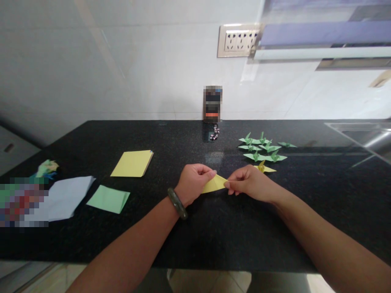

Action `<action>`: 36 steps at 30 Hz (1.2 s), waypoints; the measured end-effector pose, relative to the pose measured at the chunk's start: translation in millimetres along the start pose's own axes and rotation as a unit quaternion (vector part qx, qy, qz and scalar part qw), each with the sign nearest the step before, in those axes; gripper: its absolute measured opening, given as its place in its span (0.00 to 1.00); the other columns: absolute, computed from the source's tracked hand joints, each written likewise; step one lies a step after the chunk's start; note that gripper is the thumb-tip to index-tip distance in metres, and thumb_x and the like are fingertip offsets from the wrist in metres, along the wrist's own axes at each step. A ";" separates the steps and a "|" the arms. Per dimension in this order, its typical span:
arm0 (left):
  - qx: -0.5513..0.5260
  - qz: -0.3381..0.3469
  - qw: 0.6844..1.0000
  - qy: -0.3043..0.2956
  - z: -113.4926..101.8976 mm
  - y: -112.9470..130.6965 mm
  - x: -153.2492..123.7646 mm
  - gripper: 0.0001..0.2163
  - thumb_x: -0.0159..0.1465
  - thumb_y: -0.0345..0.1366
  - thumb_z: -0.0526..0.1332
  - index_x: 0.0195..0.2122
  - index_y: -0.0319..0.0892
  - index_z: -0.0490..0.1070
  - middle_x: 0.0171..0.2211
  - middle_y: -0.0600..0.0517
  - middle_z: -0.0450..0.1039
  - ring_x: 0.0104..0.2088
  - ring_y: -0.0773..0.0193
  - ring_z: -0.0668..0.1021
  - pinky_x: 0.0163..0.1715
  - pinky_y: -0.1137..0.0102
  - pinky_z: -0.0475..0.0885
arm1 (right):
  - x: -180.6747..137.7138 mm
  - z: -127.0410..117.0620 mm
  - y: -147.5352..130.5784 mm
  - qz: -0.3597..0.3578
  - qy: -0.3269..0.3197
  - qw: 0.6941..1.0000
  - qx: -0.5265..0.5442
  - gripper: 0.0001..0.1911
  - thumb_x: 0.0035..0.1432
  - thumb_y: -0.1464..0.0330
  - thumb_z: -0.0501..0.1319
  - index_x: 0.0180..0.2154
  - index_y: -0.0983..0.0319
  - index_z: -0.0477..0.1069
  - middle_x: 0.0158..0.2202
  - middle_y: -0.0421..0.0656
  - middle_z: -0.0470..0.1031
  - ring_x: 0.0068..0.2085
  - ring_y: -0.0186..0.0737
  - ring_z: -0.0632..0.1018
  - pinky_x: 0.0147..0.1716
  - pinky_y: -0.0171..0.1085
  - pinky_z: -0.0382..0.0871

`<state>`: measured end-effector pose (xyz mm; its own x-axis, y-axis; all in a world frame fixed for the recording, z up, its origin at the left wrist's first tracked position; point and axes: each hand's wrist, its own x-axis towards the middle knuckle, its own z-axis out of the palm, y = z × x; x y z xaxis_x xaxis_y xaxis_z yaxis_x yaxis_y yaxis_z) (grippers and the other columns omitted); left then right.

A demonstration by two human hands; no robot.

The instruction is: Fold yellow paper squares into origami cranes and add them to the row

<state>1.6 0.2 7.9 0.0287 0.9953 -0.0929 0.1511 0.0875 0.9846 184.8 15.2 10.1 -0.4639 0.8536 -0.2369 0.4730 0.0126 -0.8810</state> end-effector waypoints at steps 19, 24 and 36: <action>-0.107 -0.059 0.987 -0.101 6.5 -4.4 -4.2 0.09 0.45 0.32 0.66 0.28 0.35 0.71 0.22 0.52 0.72 0.21 0.71 0.72 0.22 0.76 0.64 | 2.0 8.3 0.0 -0.060 0.096 0.993 -0.012 0.12 0.49 0.63 0.59 0.23 0.66 0.70 0.18 0.37 0.64 0.20 0.29 0.62 0.20 0.31 0.54; -0.102 -0.058 0.989 -0.095 6.4 -2.1 -5.3 0.08 0.45 0.28 0.65 0.27 0.35 0.68 0.21 0.53 0.72 0.21 0.71 0.72 0.23 0.76 0.65 | 2.2 8.6 0.7 -0.054 0.062 0.996 0.019 0.12 0.49 0.62 0.59 0.24 0.66 0.69 0.18 0.36 0.62 0.20 0.28 0.61 0.19 0.30 0.52; -0.003 -0.010 0.987 -0.158 9.6 -3.5 -12.2 0.18 0.46 0.27 0.64 0.36 0.42 0.58 0.15 0.63 0.63 0.14 0.75 0.64 0.14 0.80 0.55 | 1.6 21.8 -3.6 -0.066 0.067 0.992 0.078 0.16 0.48 0.58 0.61 0.21 0.64 0.63 0.17 0.34 0.59 0.19 0.27 0.59 0.18 0.29 0.50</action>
<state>10.3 -12.7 4.2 0.3337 0.9303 -0.1521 0.1479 0.1076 0.9831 166.0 5.1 4.0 -0.4048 0.9120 -0.0667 0.2879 0.0579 -0.9559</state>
